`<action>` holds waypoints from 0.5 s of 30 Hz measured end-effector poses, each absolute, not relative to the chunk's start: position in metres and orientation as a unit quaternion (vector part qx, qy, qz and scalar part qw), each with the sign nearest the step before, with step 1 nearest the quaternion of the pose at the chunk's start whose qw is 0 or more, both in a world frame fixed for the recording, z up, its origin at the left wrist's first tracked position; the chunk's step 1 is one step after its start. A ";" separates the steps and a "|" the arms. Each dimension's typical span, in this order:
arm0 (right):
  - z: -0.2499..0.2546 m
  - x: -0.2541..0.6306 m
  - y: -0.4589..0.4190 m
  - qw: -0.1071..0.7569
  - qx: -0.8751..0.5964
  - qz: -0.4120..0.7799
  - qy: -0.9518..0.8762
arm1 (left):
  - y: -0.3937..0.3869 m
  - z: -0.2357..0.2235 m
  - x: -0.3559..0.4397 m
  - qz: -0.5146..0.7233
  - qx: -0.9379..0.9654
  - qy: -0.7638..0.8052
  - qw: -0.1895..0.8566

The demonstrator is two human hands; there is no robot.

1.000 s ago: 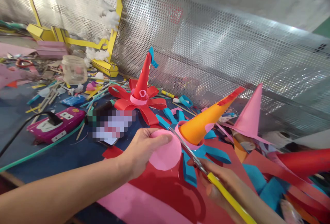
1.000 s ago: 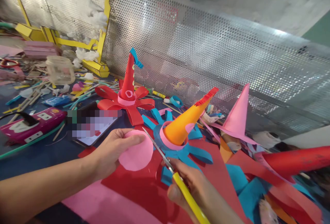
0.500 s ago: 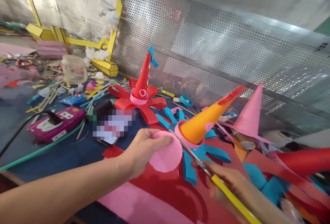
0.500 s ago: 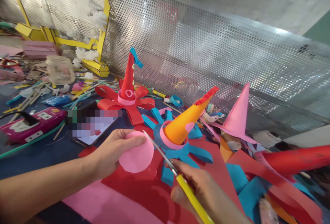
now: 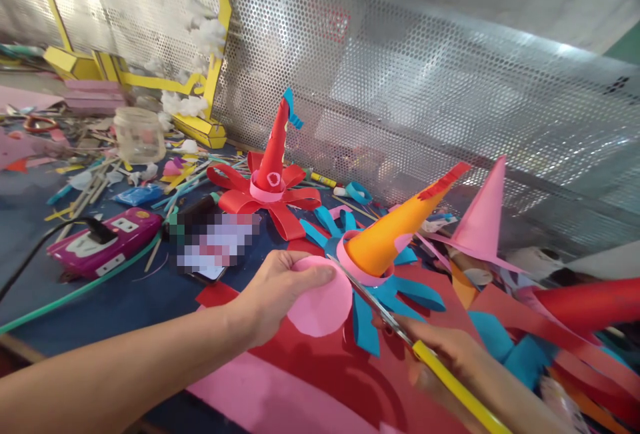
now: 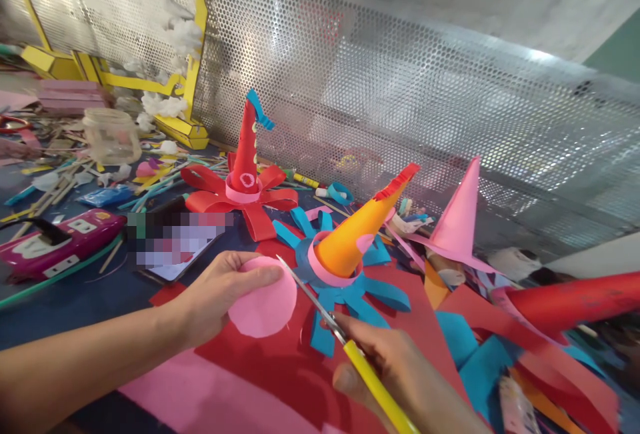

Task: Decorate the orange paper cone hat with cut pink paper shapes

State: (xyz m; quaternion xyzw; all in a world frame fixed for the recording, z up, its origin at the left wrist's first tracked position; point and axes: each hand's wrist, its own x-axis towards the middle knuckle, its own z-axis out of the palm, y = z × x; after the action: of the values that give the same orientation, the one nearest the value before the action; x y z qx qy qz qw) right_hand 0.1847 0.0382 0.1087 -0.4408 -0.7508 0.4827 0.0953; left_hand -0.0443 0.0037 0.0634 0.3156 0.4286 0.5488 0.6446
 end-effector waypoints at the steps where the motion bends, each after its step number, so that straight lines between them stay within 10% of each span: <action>1: 0.109 0.185 0.038 0.096 -0.442 0.484 -0.749 | 0.004 0.063 -0.044 0.548 0.317 0.429 0.644; 15: 0.117 0.189 0.046 0.093 -0.457 0.528 -0.710 | 0.003 0.068 -0.045 0.531 0.313 0.432 0.658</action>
State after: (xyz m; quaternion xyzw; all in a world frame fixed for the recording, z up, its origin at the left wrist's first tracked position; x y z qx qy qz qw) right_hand 0.1887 0.0460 0.1165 -0.4567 -0.7098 0.5282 0.0935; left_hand -0.0447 0.0033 0.0680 0.3130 0.4323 0.5308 0.6583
